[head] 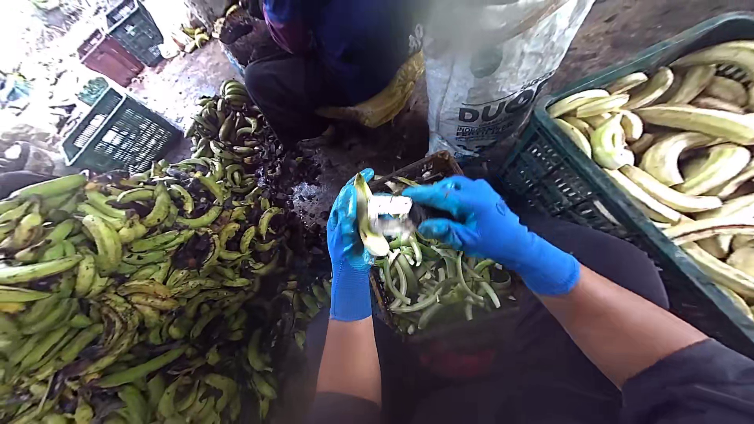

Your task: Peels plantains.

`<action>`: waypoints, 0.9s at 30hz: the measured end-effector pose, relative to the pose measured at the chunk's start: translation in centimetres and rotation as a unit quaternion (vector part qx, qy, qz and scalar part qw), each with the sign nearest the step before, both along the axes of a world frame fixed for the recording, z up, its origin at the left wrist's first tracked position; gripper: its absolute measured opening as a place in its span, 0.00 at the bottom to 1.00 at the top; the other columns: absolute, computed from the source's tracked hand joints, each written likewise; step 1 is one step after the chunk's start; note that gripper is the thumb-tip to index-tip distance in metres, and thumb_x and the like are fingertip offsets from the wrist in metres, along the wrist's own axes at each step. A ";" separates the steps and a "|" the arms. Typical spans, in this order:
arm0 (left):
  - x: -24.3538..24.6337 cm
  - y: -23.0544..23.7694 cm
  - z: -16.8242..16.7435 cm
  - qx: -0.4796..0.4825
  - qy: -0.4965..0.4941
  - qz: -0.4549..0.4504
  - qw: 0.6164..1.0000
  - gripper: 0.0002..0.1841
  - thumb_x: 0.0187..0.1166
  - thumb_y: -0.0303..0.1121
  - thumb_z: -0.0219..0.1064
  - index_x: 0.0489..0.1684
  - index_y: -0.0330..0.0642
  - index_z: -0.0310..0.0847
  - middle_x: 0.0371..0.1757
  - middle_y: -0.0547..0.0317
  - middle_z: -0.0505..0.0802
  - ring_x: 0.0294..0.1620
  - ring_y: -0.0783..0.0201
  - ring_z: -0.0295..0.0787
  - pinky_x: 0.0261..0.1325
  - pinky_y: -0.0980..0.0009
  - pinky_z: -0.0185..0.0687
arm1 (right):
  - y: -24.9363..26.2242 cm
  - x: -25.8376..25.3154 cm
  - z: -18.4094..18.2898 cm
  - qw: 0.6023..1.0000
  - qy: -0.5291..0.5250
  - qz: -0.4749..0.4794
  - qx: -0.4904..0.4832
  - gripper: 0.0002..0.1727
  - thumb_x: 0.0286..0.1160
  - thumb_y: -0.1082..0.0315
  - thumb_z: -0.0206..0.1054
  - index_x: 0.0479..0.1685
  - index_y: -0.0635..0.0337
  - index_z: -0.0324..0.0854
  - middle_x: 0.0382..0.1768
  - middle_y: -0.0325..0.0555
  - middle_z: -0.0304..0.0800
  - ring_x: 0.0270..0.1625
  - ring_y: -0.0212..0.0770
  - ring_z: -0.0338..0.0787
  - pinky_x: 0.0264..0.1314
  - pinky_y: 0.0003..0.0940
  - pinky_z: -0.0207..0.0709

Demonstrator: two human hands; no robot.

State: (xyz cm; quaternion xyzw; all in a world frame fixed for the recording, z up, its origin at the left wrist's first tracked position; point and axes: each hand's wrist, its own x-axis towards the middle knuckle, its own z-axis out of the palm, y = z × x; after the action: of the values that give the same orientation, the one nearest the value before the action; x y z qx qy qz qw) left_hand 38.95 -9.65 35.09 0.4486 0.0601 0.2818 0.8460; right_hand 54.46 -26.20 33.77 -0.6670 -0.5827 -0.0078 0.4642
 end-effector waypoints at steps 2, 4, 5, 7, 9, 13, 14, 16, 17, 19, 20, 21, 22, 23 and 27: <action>0.4 -0.1 0.0 0.051 -0.019 0.025 0.998 0.24 0.87 0.46 0.56 0.77 0.44 0.74 0.48 0.49 0.94 0.38 0.62 0.93 0.39 0.68 0.92 | -0.5 -0.7 0.0 0.998 0.006 0.063 -0.022 0.34 0.80 0.30 0.52 0.73 0.38 0.85 0.55 0.39 0.94 0.55 0.39 0.90 0.53 0.49 0.80; 0.8 -0.5 0.2 0.084 -0.041 0.028 0.995 0.27 0.85 0.48 0.60 0.78 0.43 0.73 0.45 0.51 0.94 0.35 0.65 0.92 0.39 0.70 0.91 | -0.8 -0.2 0.1 0.994 0.007 0.105 -0.029 0.35 0.80 0.29 0.50 0.72 0.36 0.86 0.53 0.37 0.94 0.55 0.38 0.89 0.52 0.47 0.79; 1.1 -0.7 0.3 0.097 -0.051 0.030 0.994 0.28 0.84 0.49 0.61 0.78 0.43 0.73 0.45 0.52 0.94 0.35 0.66 0.92 0.39 0.71 0.91 | -0.9 0.2 0.1 0.992 0.005 0.117 -0.036 0.35 0.79 0.28 0.50 0.72 0.36 0.86 0.53 0.37 0.94 0.54 0.38 0.89 0.51 0.47 0.78; 1.6 -1.3 0.3 0.104 -0.056 0.032 0.993 0.27 0.86 0.48 0.59 0.78 0.42 0.73 0.46 0.52 0.93 0.36 0.67 0.92 0.40 0.72 0.90 | -0.9 0.9 0.2 0.991 0.000 0.126 -0.052 0.35 0.77 0.27 0.53 0.70 0.35 0.87 0.52 0.36 0.93 0.55 0.37 0.89 0.51 0.48 0.78; 1.6 -2.2 0.4 0.108 -0.050 0.028 0.993 0.25 0.88 0.47 0.58 0.76 0.40 0.75 0.55 0.52 0.92 0.46 0.65 0.92 0.50 0.70 0.90 | -0.7 1.2 0.2 0.995 -0.015 0.093 -0.036 0.34 0.74 0.28 0.55 0.64 0.39 0.91 0.52 0.38 0.93 0.56 0.39 0.89 0.52 0.49 0.76; 0.3 -3.9 0.2 0.049 -0.004 0.031 0.998 0.21 0.79 0.45 0.70 0.66 0.46 0.83 0.54 0.53 0.94 0.39 0.65 0.93 0.36 0.70 0.91 | 0.0 2.1 0.2 0.994 -0.043 -0.065 0.077 0.26 0.72 0.43 0.70 0.64 0.45 0.90 0.53 0.52 0.93 0.54 0.51 0.90 0.52 0.58 0.76; -0.1 -4.1 0.2 0.048 0.016 0.025 0.998 0.22 0.81 0.45 0.67 0.67 0.43 0.81 0.47 0.50 0.95 0.32 0.64 0.92 0.30 0.71 0.89 | 0.1 2.7 0.4 0.989 -0.028 -0.106 0.103 0.27 0.72 0.45 0.73 0.66 0.47 0.89 0.53 0.54 0.92 0.54 0.52 0.90 0.53 0.58 0.77; -0.7 -3.4 0.2 0.055 0.036 0.001 0.998 0.24 0.85 0.44 0.61 0.73 0.40 0.78 0.44 0.48 0.95 0.28 0.64 0.91 0.28 0.72 0.89 | -0.1 3.5 1.4 0.983 0.045 -0.126 0.125 0.31 0.76 0.42 0.69 0.71 0.53 0.85 0.57 0.51 0.89 0.60 0.46 0.86 0.62 0.48 0.79; -1.0 -2.8 0.1 0.046 0.031 -0.002 0.998 0.23 0.85 0.44 0.60 0.74 0.41 0.77 0.44 0.48 0.95 0.29 0.64 0.91 0.29 0.71 0.89 | -0.2 3.4 1.8 0.983 0.081 -0.112 0.117 0.33 0.77 0.40 0.66 0.73 0.53 0.84 0.57 0.48 0.89 0.60 0.41 0.85 0.64 0.42 0.79; -1.4 -1.7 -0.2 0.028 0.020 0.014 0.999 0.22 0.86 0.44 0.60 0.73 0.45 0.76 0.47 0.49 0.94 0.32 0.63 0.92 0.31 0.70 0.90 | -0.2 2.4 1.5 0.988 0.105 -0.057 0.095 0.33 0.78 0.39 0.65 0.72 0.53 0.85 0.55 0.48 0.90 0.58 0.40 0.87 0.63 0.41 0.81; -1.4 -1.4 -0.2 0.029 0.017 0.027 0.999 0.21 0.87 0.44 0.58 0.73 0.46 0.76 0.49 0.51 0.94 0.35 0.64 0.92 0.34 0.70 0.91 | -0.1 1.6 1.1 0.993 0.093 -0.029 0.073 0.32 0.78 0.38 0.64 0.71 0.52 0.86 0.55 0.47 0.92 0.58 0.40 0.88 0.63 0.43 0.83; -1.5 -1.3 -0.1 0.041 0.019 0.042 0.998 0.21 0.89 0.44 0.55 0.74 0.47 0.76 0.54 0.54 0.92 0.42 0.65 0.92 0.40 0.70 0.91 | 0.0 0.9 0.7 0.997 0.069 -0.002 0.043 0.32 0.78 0.37 0.62 0.70 0.49 0.86 0.55 0.45 0.92 0.57 0.40 0.89 0.60 0.45 0.84; -1.7 -1.3 0.1 0.063 0.029 0.055 0.996 0.21 0.91 0.43 0.52 0.75 0.47 0.75 0.61 0.56 0.90 0.51 0.65 0.91 0.49 0.68 0.91 | 0.0 0.4 0.4 0.999 0.035 0.019 0.007 0.32 0.78 0.35 0.60 0.71 0.44 0.86 0.54 0.43 0.93 0.56 0.41 0.89 0.56 0.48 0.83; -1.8 -1.5 0.2 0.087 0.038 0.070 0.993 0.21 0.90 0.42 0.52 0.76 0.45 0.75 0.63 0.57 0.90 0.55 0.65 0.90 0.54 0.67 0.90 | 0.0 0.1 0.2 0.999 0.002 0.033 -0.036 0.33 0.76 0.32 0.58 0.72 0.38 0.85 0.54 0.40 0.93 0.55 0.41 0.89 0.54 0.50 0.80; -2.7 -1.5 0.5 0.081 0.062 0.089 0.991 0.20 0.88 0.41 0.56 0.72 0.42 0.79 0.49 0.54 0.92 0.35 0.66 0.90 0.35 0.70 0.90 | -1.5 1.3 0.7 0.991 -0.045 -0.019 -0.126 0.31 0.76 0.33 0.57 0.73 0.32 0.85 0.54 0.42 0.92 0.53 0.48 0.90 0.49 0.60 0.75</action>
State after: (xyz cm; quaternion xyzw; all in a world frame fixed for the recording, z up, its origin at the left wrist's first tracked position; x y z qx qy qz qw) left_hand 36.23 -11.14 35.61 0.5249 0.1294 0.3313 0.7733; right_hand 55.76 -27.69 34.50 -0.7300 -0.5866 0.0267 0.3499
